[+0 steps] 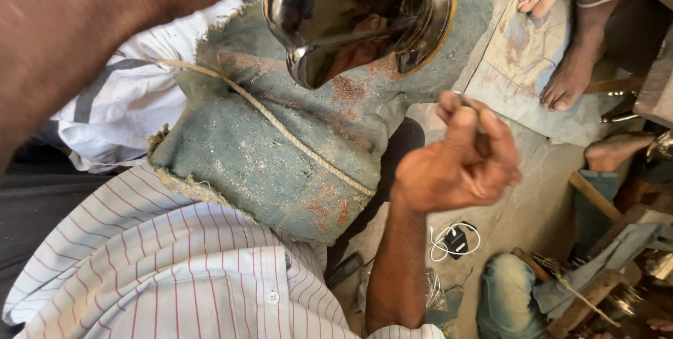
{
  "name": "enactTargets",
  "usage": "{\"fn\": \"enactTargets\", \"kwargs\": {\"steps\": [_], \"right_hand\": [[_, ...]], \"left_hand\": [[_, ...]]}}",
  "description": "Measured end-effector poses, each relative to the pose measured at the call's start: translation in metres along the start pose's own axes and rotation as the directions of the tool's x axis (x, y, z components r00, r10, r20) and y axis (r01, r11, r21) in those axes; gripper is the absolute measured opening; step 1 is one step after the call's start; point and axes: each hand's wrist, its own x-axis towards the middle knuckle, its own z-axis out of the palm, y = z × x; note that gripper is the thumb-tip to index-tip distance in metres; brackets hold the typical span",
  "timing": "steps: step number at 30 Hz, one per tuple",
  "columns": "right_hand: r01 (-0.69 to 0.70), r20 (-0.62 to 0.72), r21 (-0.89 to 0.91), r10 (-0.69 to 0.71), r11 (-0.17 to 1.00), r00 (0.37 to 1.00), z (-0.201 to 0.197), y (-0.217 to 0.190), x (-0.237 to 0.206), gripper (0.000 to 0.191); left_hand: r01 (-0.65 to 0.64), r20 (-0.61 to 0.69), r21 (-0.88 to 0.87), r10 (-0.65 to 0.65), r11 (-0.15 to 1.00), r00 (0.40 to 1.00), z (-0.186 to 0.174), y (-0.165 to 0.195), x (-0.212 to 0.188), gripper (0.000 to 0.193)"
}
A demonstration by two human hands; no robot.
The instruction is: The person sits on the floor and uses a small metal tool to scrape and polish the surface of a shiny, curved metal object. They rotate the object frequently to access different areas, focusing on edges and crevices.
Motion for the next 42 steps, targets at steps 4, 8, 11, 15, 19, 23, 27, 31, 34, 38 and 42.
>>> {"fn": "enactTargets", "kwargs": {"steps": [4,8,11,15,19,23,27,31,34,38,42], "right_hand": [[-0.129,0.103,0.044,0.124,0.991,0.987,-0.009,-0.007,0.023,0.018],[-0.146,0.209,-0.003,0.143,0.989,0.967,-0.006,-0.004,0.044,0.022],[-0.186,0.268,-0.100,0.206,0.977,0.941,-0.005,-0.001,0.054,0.019],[-0.206,0.322,-0.105,0.229,0.973,0.919,-0.006,0.003,0.063,0.017],[-0.217,0.351,-0.112,0.243,0.970,0.904,-0.006,0.004,0.072,0.017],[-0.250,0.375,-0.099,0.269,0.963,0.887,-0.004,0.004,0.081,0.017],[-0.235,0.414,-0.138,0.271,0.962,0.869,-0.003,0.002,0.087,0.016],[-0.232,0.438,-0.146,0.273,0.962,0.856,-0.001,0.002,0.091,0.016],[-0.204,0.480,-0.142,0.248,0.968,0.841,-0.004,0.002,0.093,0.013],[-0.170,0.468,-0.165,0.229,0.971,0.854,-0.008,0.002,0.088,0.015],[-0.120,0.410,-0.181,0.186,0.976,0.893,-0.009,0.002,0.074,0.014]], "left_hand": [[-0.129,-0.035,0.078,0.132,0.989,0.991,-0.006,0.015,-0.009,0.051],[-0.168,-0.038,0.315,0.189,0.934,0.981,-0.010,0.023,-0.020,0.053],[-0.124,-0.033,0.567,0.174,0.814,0.984,-0.010,0.021,-0.024,0.059],[-0.200,-0.129,0.396,0.270,0.896,0.954,-0.005,0.018,-0.029,0.050],[-0.203,-0.188,0.403,0.297,0.892,0.936,0.007,0.016,-0.027,0.053],[-0.147,-0.088,0.637,0.262,0.756,0.961,0.000,0.012,-0.028,0.062],[-0.178,-0.147,0.728,0.404,0.662,0.903,-0.009,0.014,-0.030,0.069],[-0.178,-0.107,0.669,0.330,0.722,0.938,-0.015,0.017,-0.029,0.067],[-0.156,-0.038,0.688,0.250,0.708,0.967,-0.011,0.020,-0.028,0.066],[-0.142,-0.146,0.678,0.322,0.722,0.936,-0.009,0.024,-0.030,0.058],[-0.036,-0.007,0.095,0.037,0.995,0.999,0.001,0.021,-0.018,0.045]]}}
